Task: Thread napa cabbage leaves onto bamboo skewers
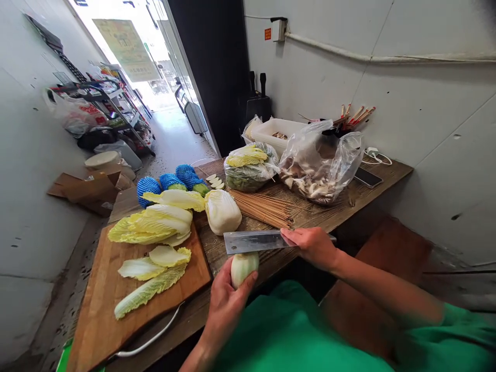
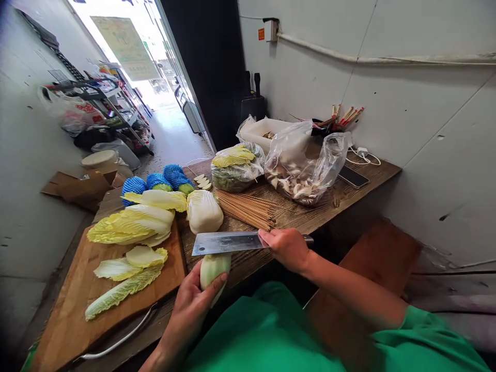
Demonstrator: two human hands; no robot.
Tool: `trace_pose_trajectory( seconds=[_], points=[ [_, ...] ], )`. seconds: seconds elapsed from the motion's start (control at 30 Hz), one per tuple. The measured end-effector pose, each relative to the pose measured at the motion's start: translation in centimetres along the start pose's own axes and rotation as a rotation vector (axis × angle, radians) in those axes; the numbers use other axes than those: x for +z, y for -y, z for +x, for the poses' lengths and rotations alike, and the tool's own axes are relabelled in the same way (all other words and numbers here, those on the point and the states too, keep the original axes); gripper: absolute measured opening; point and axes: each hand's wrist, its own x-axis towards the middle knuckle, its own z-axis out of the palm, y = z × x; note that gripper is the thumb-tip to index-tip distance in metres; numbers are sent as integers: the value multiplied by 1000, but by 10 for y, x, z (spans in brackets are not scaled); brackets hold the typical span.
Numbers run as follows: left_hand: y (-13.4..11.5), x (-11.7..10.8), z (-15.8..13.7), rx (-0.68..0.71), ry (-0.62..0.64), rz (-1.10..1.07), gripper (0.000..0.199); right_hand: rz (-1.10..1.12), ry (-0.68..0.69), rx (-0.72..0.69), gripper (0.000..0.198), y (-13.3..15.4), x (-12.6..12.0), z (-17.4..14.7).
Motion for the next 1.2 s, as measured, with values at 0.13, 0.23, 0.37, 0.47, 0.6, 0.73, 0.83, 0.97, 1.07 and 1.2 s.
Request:
trace_pose_trajectory(
  seconds=[0.13, 0.23, 0.37, 0.47, 0.6, 0.73, 0.83, 0.97, 1.07, 1.2],
  points=[
    [-3, -4, 9, 17, -56, 88, 53, -36, 72, 125, 30, -22, -11, -4],
    [-1, -15, 14, 23, -127, 7, 59, -109, 126, 305, 30, -41, -20, -1],
    [0, -24, 13, -9, -131, -176, 62, -183, 176, 469, 27, -63, -16, 14],
    [1, -24, 11, -45, -116, -309, 61, -193, 212, 502, 26, -71, -6, 28],
    [5, -26, 11, -20, -152, -406, 62, -177, 250, 516, 25, -74, 8, 44],
    [9, -29, 11, 11, -130, -370, 59, -156, 262, 502, 28, -73, 17, 55],
    [9, -29, 9, -8, -114, -428, 55, -152, 239, 488, 34, -71, 22, 61],
    [4, -32, 8, -108, -64, -566, 52, -141, 186, 466, 35, -76, 22, 68],
    [-2, -35, 6, -149, -16, -597, 51, -99, 170, 437, 32, -75, 12, 67],
    [-2, -36, 3, -54, -80, -533, 63, -12, 87, 362, 34, -27, -7, 59]
  ],
)
